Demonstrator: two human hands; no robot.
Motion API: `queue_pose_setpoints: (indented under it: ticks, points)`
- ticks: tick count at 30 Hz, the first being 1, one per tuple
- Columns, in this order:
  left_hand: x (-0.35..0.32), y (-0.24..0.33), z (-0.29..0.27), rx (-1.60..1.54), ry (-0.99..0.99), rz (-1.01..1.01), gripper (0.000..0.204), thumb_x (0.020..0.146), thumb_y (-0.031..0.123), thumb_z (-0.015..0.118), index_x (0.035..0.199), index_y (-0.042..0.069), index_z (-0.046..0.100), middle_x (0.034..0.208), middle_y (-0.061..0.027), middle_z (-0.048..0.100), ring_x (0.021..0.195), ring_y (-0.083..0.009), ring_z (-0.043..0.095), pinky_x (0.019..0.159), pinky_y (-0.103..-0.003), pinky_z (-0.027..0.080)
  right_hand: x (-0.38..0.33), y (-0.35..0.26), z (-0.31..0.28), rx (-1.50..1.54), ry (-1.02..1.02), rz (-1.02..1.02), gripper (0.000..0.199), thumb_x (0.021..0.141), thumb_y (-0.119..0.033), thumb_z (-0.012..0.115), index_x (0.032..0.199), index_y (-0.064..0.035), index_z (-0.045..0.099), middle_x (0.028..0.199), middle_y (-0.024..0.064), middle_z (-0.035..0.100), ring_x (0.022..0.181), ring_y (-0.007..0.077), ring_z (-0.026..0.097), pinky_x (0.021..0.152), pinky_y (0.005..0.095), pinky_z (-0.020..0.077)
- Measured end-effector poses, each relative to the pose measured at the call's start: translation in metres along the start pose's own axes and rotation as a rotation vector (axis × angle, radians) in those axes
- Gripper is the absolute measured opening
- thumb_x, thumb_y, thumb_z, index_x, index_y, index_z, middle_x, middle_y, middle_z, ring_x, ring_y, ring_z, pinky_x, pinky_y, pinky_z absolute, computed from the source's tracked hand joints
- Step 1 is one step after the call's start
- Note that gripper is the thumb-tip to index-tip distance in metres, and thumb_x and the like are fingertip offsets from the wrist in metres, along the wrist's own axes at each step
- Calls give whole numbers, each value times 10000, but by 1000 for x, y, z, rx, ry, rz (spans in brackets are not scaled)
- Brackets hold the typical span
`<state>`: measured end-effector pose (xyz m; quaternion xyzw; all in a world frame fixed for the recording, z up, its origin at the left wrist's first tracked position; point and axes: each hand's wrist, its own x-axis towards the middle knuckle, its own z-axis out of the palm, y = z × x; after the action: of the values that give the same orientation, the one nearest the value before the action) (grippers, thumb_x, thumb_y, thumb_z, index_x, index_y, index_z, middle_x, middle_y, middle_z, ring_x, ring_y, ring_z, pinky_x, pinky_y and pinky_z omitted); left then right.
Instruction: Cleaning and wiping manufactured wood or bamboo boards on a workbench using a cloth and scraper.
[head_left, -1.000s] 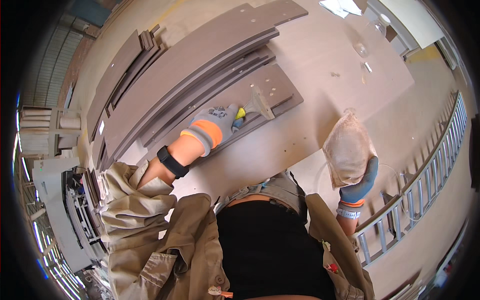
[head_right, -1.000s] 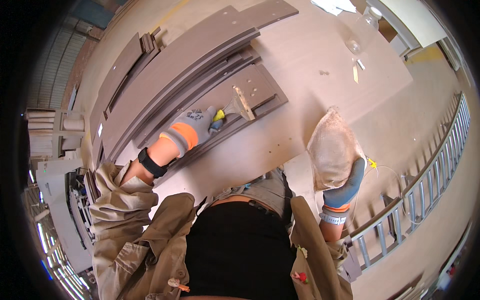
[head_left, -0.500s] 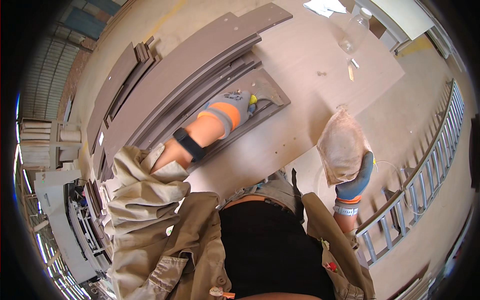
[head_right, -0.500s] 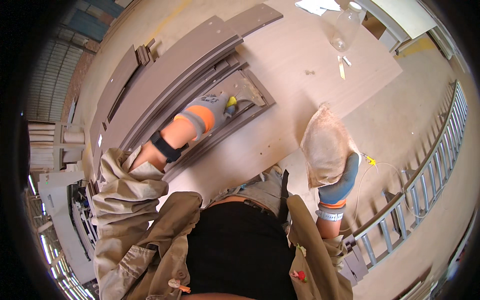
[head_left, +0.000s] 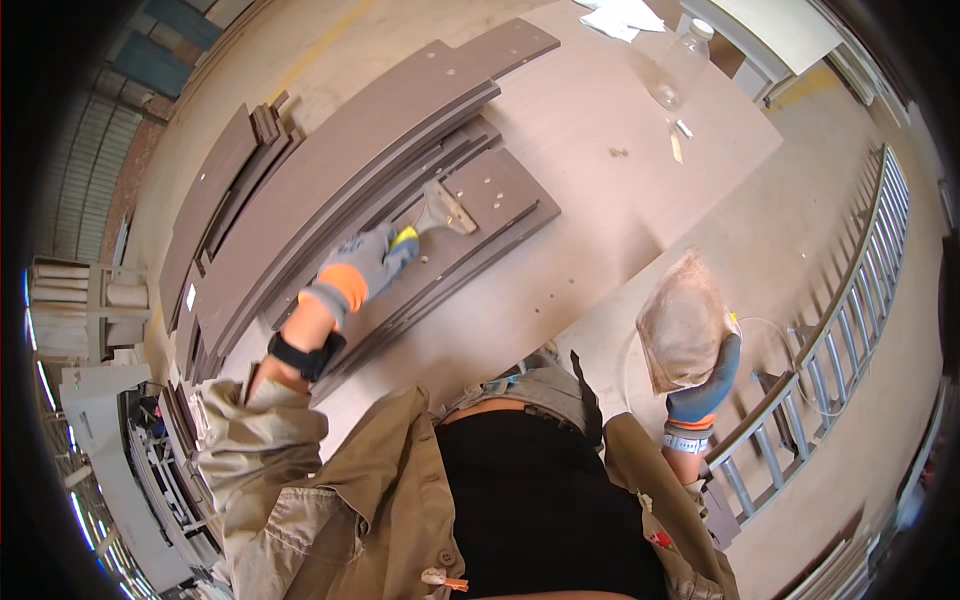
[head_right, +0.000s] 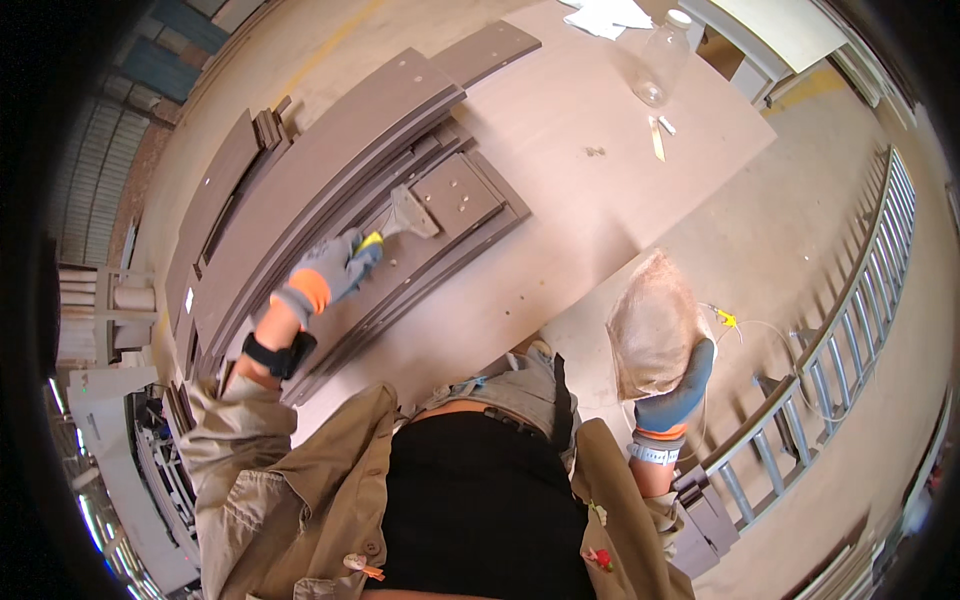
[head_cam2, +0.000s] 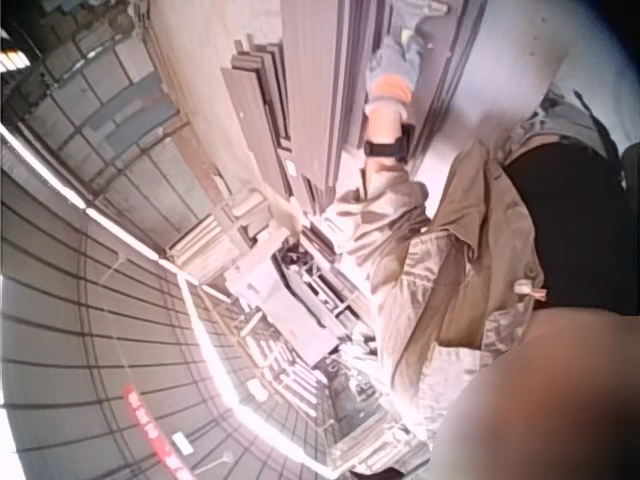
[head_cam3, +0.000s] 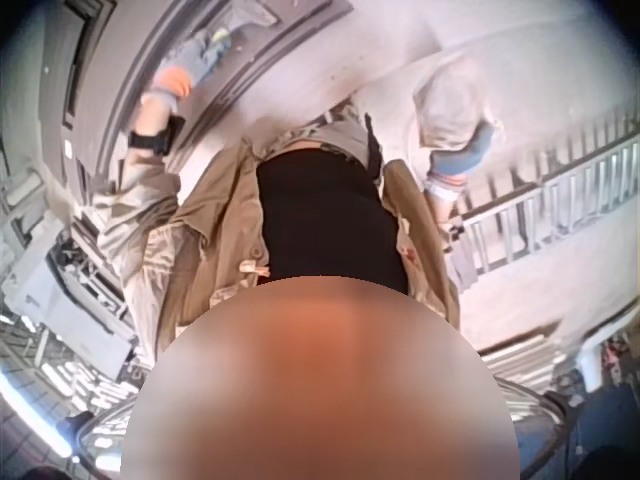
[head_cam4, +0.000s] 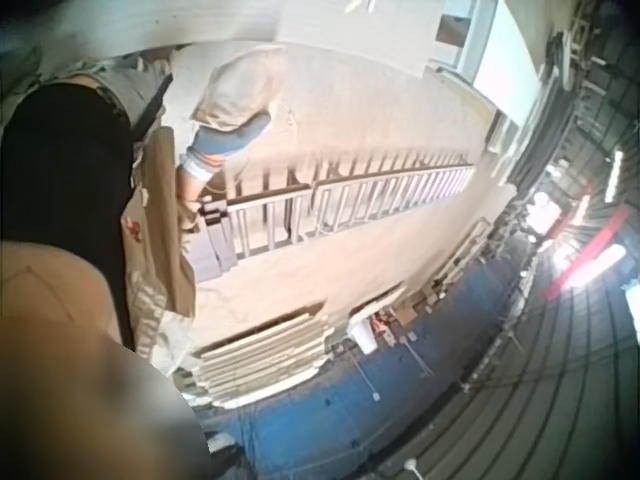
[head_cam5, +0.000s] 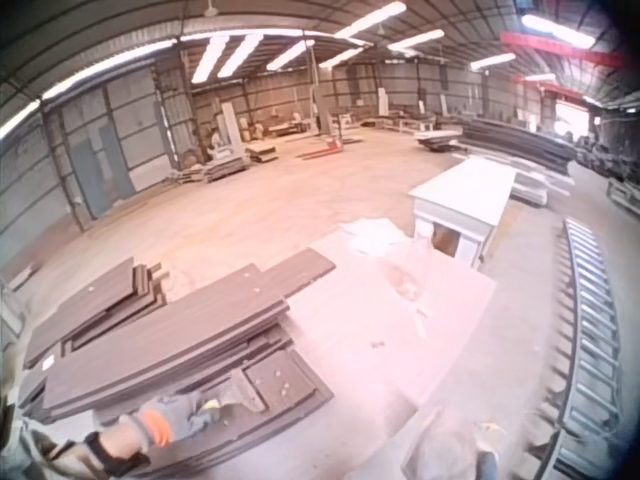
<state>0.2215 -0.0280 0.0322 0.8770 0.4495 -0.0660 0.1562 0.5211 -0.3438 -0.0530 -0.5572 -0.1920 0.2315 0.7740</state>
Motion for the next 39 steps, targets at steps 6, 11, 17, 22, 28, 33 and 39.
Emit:
queue_pose_setpoints:
  ticks: [6, 11, 17, 22, 28, 33, 39]
  points:
    - [-84, -28, 33, -240, 45, -223, 369, 896, 404, 528, 962, 43, 567, 658, -112, 596, 574, -222, 580, 600, -370, 459, 9, 6, 45, 175, -101, 194, 440, 1000, -285, 338, 1319, 10, 409, 1316, 123, 468, 1180, 209, 470, 996, 356, 395]
    - [-180, -68, 54, -789, 392, -699, 237, 920, 310, 542, 911, 73, 547, 633, -12, 515, 540, -107, 512, 500, -266, 438, 49, 10, 134, 57, -348, 301, 524, 989, -368, 333, 1337, 20, 388, 1328, 125, 462, 1210, 225, 445, 1007, 359, 371]
    - [-324, -139, 121, -1279, 818, -1052, 158, 912, 228, 573, 890, 105, 477, 590, 53, 395, 467, -42, 369, 409, -207, 334, 77, 92, 281, -1179, -729, -469, 531, 870, -349, 486, 1271, -3, 440, 1316, 229, 423, 1247, 383, 368, 1047, 421, 285]
    - [-368, -169, 169, -784, 747, -1347, 263, 858, 235, 611, 1008, 39, 519, 690, -27, 547, 534, -101, 531, 494, -253, 477, -99, 127, 383, -1361, -1310, -1026, 608, 856, -396, 445, 1378, -93, 365, 1449, 142, 289, 1357, 327, 199, 1104, 453, 112]
    - [-365, -217, 150, -547, 600, -1405, 404, 825, 301, 587, 1123, 39, 513, 888, -192, 646, 806, -332, 641, 738, -411, 489, -147, 112, 368, -984, -1618, -1013, 691, 819, -380, 528, 1385, -34, 337, 1435, 170, 323, 1369, 343, 207, 1134, 472, 102]
    - [-363, -266, 150, -424, 506, -1306, 389, 841, 261, 577, 1141, 29, 494, 963, -219, 630, 919, -392, 598, 795, -450, 466, -62, 122, 339, -1418, -1015, -882, 599, 840, -357, 533, 1317, -11, 427, 1409, 196, 352, 1328, 343, 280, 1122, 440, 143]
    - [-347, -261, 136, -30, 782, -910, 336, 868, 249, 560, 1127, 34, 553, 1138, -196, 547, 1028, -367, 512, 897, -429, 417, -159, 118, 409, -1463, -1068, -667, 651, 866, -405, 469, 1385, -37, 335, 1452, 138, 303, 1355, 311, 237, 1135, 411, 123]
